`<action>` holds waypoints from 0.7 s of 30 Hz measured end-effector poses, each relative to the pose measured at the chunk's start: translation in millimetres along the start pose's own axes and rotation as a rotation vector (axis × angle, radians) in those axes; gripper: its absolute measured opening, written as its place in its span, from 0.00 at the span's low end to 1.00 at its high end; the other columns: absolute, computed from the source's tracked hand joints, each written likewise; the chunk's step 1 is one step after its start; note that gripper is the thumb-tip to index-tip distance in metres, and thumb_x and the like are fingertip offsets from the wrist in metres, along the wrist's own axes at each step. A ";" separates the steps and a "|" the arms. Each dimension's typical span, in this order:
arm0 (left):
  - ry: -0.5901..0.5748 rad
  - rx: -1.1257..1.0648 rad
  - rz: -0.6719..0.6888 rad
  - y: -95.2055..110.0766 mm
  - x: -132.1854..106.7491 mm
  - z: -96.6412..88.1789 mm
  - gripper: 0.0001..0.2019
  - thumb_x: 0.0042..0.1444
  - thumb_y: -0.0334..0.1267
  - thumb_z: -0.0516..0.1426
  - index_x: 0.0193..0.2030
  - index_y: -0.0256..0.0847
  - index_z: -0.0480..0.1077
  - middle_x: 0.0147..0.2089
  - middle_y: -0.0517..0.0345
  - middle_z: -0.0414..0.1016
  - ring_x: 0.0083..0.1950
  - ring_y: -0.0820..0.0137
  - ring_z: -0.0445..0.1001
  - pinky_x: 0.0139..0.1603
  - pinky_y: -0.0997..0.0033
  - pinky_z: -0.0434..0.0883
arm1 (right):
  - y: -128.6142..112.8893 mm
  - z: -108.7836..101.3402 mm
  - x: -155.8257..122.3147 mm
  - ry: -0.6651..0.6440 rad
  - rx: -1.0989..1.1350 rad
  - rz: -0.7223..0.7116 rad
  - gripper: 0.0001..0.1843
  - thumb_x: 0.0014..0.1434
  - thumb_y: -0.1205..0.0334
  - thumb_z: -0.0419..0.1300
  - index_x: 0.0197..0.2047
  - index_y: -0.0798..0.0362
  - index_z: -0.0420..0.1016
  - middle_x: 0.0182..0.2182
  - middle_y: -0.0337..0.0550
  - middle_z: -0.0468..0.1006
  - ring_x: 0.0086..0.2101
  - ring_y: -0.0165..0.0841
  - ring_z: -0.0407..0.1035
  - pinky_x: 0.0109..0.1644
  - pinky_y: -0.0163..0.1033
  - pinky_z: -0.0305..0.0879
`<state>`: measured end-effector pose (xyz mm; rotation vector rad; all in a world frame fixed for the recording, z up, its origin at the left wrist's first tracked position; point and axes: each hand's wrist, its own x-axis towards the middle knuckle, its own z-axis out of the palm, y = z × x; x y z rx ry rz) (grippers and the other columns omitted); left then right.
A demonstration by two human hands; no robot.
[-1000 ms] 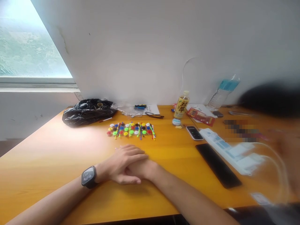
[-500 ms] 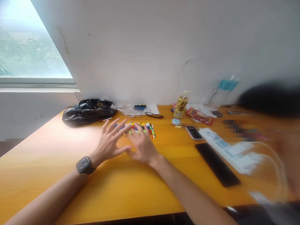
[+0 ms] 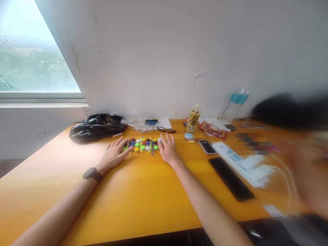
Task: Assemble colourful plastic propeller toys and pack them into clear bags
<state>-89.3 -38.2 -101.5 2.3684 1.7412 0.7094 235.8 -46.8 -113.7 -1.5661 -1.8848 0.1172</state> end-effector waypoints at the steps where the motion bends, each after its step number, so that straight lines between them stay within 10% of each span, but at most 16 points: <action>1: 0.019 -0.030 -0.008 -1.6 1.3 0.0 0.35 0.69 0.66 0.49 0.76 0.52 0.61 0.79 0.42 0.55 0.77 0.44 0.57 0.74 0.36 0.54 | -0.2 0.9 -0.2 0.007 -0.001 -0.001 0.36 0.76 0.40 0.41 0.76 0.51 0.63 0.76 0.52 0.56 0.76 0.54 0.39 0.76 0.66 0.44; 8: 0.107 -0.311 -0.131 -16.8 10.7 -7.1 0.29 0.72 0.52 0.47 0.73 0.43 0.66 0.68 0.47 0.74 0.67 0.53 0.73 0.70 0.51 0.67 | -6.8 -4.1 -2.2 -0.002 -0.025 -0.041 0.37 0.75 0.41 0.42 0.74 0.56 0.67 0.75 0.55 0.58 0.75 0.54 0.44 0.76 0.62 0.47; 21: 0.138 -0.361 -0.144 -28.9 12.8 -4.1 0.30 0.66 0.55 0.52 0.61 0.33 0.76 0.61 0.40 0.78 0.62 0.52 0.76 0.66 0.53 0.71 | 7.9 -5.7 5.5 -0.018 0.126 0.042 0.38 0.75 0.39 0.40 0.71 0.54 0.71 0.69 0.55 0.69 0.71 0.48 0.54 0.75 0.59 0.50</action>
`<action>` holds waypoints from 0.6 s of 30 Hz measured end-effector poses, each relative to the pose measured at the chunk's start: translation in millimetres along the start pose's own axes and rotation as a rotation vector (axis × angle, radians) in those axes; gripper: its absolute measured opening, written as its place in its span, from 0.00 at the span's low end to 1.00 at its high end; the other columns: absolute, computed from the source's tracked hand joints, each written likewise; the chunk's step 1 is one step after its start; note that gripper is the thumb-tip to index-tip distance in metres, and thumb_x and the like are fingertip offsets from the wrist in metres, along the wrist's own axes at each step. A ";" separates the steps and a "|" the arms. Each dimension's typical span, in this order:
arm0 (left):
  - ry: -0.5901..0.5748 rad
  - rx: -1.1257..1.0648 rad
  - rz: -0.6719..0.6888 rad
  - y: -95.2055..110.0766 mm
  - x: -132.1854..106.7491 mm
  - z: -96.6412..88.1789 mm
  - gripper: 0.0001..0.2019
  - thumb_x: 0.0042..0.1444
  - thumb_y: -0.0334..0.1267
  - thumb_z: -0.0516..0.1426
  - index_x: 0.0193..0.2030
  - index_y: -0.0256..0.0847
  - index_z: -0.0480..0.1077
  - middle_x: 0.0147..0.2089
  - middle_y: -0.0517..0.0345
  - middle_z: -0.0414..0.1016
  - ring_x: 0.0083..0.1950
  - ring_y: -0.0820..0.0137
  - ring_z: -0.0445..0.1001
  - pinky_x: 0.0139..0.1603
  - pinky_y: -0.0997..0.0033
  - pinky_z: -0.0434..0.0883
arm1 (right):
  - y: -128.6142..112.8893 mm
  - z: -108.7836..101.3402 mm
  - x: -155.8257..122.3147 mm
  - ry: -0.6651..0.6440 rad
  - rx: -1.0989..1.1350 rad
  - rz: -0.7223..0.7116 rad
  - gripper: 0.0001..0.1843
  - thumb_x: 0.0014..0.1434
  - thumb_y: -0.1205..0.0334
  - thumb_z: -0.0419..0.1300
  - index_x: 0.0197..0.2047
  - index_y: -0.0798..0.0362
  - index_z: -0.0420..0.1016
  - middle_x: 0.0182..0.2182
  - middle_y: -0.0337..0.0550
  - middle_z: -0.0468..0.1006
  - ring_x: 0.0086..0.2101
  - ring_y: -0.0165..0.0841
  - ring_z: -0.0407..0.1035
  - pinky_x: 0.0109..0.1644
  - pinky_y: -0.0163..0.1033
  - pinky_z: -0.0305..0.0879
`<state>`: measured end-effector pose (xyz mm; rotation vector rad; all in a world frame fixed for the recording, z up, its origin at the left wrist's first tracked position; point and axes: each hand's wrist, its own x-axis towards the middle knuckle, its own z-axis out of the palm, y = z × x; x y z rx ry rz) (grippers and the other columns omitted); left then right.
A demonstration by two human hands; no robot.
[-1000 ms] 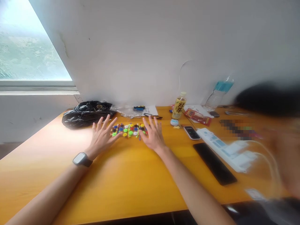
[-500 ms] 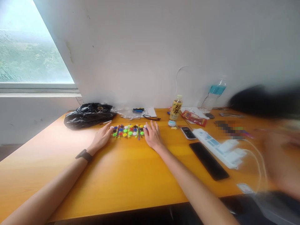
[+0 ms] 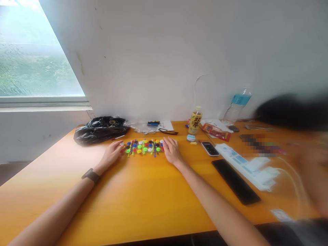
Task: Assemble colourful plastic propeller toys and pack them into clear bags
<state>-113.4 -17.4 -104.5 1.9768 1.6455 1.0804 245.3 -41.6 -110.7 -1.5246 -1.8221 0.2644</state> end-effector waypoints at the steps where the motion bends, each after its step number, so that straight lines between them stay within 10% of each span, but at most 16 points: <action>1: 0.020 -0.009 -0.009 0.0 -0.7 -0.3 0.29 0.65 0.55 0.52 0.61 0.33 0.76 0.60 0.40 0.78 0.61 0.53 0.77 0.66 0.54 0.71 | 0.8 0.4 0.3 0.000 0.003 -0.005 0.37 0.75 0.39 0.40 0.70 0.54 0.72 0.69 0.54 0.69 0.71 0.47 0.54 0.75 0.59 0.50; 18: 0.081 0.051 0.071 4.3 -3.3 -1.1 0.21 0.63 0.52 0.56 0.48 0.38 0.80 0.54 0.44 0.81 0.57 0.53 0.78 0.63 0.54 0.72 | -1.7 -2.0 -3.1 -0.045 0.022 0.010 0.35 0.75 0.38 0.40 0.71 0.48 0.71 0.70 0.50 0.68 0.72 0.46 0.52 0.74 0.60 0.51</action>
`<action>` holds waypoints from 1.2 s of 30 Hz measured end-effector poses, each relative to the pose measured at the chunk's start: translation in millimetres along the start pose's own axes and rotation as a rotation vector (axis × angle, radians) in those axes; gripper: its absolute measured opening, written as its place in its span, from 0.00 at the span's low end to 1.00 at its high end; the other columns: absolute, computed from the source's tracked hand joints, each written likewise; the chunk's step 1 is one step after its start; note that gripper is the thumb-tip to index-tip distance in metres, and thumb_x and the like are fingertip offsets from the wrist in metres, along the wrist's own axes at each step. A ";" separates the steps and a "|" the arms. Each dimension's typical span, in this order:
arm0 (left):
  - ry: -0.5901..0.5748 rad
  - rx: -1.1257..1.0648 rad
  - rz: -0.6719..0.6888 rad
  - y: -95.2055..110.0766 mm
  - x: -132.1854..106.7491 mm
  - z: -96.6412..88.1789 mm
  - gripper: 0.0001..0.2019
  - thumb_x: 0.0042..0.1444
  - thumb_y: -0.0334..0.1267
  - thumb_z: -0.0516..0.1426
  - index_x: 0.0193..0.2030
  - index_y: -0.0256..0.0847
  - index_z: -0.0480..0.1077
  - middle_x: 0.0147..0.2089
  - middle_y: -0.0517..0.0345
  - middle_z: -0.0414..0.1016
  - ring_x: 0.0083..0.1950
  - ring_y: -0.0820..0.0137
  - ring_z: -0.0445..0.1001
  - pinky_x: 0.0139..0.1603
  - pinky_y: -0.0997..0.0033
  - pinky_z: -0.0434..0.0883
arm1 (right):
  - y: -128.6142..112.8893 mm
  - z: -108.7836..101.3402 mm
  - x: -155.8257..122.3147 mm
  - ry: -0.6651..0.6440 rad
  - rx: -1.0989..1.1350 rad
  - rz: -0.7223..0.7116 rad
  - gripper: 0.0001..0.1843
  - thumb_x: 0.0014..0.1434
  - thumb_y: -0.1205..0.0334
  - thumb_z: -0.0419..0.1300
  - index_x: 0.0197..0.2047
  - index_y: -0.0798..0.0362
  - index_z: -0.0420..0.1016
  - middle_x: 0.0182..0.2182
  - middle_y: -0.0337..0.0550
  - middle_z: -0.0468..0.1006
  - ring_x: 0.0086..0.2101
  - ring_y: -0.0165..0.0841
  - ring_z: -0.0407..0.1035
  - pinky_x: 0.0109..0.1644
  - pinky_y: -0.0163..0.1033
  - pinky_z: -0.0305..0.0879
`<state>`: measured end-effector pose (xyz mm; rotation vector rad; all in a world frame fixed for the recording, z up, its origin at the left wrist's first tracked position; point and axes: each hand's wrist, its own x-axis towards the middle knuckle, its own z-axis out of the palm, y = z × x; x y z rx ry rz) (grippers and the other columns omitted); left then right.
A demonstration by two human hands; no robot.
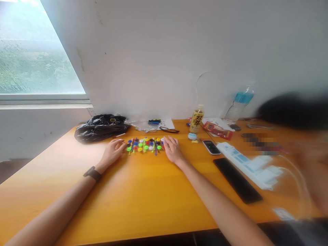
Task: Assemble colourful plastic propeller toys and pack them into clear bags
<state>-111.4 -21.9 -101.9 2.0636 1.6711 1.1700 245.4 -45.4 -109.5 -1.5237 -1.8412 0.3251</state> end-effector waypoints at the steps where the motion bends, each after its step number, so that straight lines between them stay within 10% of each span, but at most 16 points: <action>1: 0.019 -0.011 -0.006 -1.1 -0.2 0.0 0.20 0.62 0.51 0.57 0.49 0.38 0.80 0.55 0.44 0.80 0.58 0.53 0.77 0.64 0.54 0.72 | -0.1 0.1 0.0 -0.001 0.000 0.000 0.35 0.75 0.38 0.40 0.71 0.48 0.71 0.70 0.50 0.68 0.72 0.47 0.52 0.74 0.60 0.52; 7: 0.181 -0.040 0.171 16.2 -8.7 -8.1 0.14 0.67 0.45 0.56 0.50 0.44 0.79 0.58 0.48 0.77 0.62 0.57 0.74 0.68 0.53 0.70 | -0.8 0.7 -0.5 0.015 -0.017 -0.007 0.36 0.75 0.38 0.40 0.70 0.48 0.71 0.70 0.51 0.68 0.71 0.47 0.53 0.74 0.60 0.52; 15: -0.458 -0.101 0.690 89.9 -52.2 -4.7 0.14 0.72 0.36 0.54 0.53 0.50 0.80 0.53 0.52 0.80 0.52 0.64 0.78 0.55 0.62 0.74 | -2.0 0.7 -1.3 -0.001 -0.035 -0.009 0.38 0.75 0.37 0.39 0.71 0.51 0.71 0.70 0.55 0.67 0.71 0.49 0.54 0.74 0.60 0.52; 20: -0.611 -0.021 0.820 111.4 -63.9 -12.7 0.12 0.68 0.38 0.58 0.54 0.52 0.79 0.61 0.52 0.78 0.55 0.60 0.76 0.59 0.57 0.73 | -3.9 0.4 -2.2 -0.009 -0.051 -0.012 0.37 0.75 0.38 0.40 0.71 0.52 0.71 0.69 0.56 0.67 0.70 0.48 0.55 0.74 0.59 0.52; 26: -0.484 -0.064 0.728 105.9 -57.4 -21.5 0.12 0.63 0.47 0.63 0.50 0.47 0.77 0.65 0.50 0.74 0.63 0.54 0.70 0.65 0.48 0.70 | -2.6 1.0 -2.7 -0.007 -0.056 -0.001 0.37 0.75 0.37 0.40 0.71 0.50 0.71 0.70 0.55 0.65 0.70 0.49 0.55 0.74 0.58 0.52; 31: -0.135 0.163 0.508 69.5 -39.0 -8.2 0.10 0.70 0.42 0.57 0.54 0.48 0.75 0.65 0.50 0.73 0.65 0.53 0.68 0.66 0.45 0.68 | -1.0 1.7 -2.9 -0.012 -0.043 -0.014 0.36 0.75 0.38 0.41 0.70 0.51 0.71 0.69 0.57 0.65 0.69 0.50 0.56 0.74 0.59 0.53; 36: -0.088 0.325 0.379 32.7 -24.2 -2.1 0.15 0.70 0.48 0.57 0.58 0.47 0.74 0.68 0.46 0.69 0.67 0.48 0.65 0.66 0.42 0.68 | -1.7 2.1 -2.9 -0.002 -0.048 -0.028 0.36 0.75 0.38 0.41 0.69 0.51 0.73 0.67 0.57 0.66 0.68 0.50 0.57 0.74 0.58 0.53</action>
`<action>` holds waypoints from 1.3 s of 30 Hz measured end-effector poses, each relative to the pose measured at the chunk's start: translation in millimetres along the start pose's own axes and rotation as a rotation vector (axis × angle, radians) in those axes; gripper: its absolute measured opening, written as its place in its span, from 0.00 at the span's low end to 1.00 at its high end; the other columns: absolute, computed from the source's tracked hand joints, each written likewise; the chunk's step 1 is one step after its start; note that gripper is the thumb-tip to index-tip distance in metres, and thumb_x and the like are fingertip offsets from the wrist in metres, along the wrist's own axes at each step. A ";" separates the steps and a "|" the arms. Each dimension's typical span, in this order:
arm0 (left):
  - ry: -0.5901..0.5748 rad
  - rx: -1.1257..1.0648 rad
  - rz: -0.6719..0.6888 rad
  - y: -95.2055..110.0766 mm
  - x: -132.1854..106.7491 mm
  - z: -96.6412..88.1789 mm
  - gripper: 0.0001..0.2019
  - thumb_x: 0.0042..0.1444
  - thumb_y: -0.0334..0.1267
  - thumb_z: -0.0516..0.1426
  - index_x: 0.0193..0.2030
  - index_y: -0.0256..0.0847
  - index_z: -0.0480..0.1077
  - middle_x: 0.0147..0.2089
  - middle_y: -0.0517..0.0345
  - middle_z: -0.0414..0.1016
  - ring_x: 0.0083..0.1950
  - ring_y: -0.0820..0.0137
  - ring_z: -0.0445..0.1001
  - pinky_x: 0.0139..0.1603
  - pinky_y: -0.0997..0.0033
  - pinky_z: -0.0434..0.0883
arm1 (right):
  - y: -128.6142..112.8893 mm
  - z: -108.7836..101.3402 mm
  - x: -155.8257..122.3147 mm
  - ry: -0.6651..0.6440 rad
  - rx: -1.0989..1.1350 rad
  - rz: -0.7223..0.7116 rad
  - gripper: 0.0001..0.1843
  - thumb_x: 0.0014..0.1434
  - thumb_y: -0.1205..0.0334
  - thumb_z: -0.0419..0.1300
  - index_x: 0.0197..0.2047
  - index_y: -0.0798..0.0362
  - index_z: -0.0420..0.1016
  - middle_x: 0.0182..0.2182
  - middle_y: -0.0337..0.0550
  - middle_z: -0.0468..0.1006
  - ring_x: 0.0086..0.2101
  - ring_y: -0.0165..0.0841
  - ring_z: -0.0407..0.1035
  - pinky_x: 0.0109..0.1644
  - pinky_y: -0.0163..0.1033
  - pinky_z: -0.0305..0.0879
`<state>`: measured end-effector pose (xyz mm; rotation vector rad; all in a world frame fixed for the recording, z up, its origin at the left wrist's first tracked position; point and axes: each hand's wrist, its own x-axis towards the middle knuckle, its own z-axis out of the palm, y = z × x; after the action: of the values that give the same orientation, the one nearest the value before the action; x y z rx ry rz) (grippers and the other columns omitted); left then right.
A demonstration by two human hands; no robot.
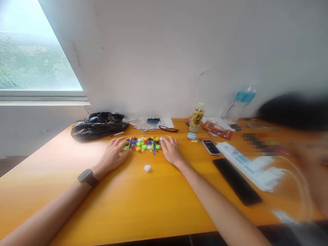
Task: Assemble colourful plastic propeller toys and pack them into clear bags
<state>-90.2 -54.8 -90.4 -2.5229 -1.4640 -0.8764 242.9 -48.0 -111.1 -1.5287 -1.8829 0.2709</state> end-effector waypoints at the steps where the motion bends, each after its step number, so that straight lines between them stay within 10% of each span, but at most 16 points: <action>1: -0.017 0.012 -0.014 -3.5 -0.3 1.2 0.16 0.70 0.49 0.56 0.58 0.46 0.74 0.68 0.45 0.69 0.68 0.48 0.64 0.66 0.42 0.69 | 0.1 0.2 0.0 0.001 -0.002 -0.001 0.36 0.75 0.39 0.41 0.69 0.51 0.73 0.67 0.57 0.66 0.68 0.50 0.57 0.74 0.59 0.53; 39: -0.030 0.094 -0.084 -12.0 4.6 11.4 0.13 0.69 0.43 0.54 0.52 0.47 0.79 0.64 0.50 0.74 0.65 0.49 0.64 0.63 0.45 0.68 | -1.2 0.0 -0.9 0.025 -0.002 -0.030 0.31 0.76 0.42 0.43 0.65 0.48 0.76 0.65 0.54 0.67 0.67 0.48 0.59 0.73 0.57 0.56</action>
<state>-93.5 -40.8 -99.8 -2.4336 -1.5919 -0.7645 242.0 -49.2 -110.8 -1.4974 -1.8860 0.2354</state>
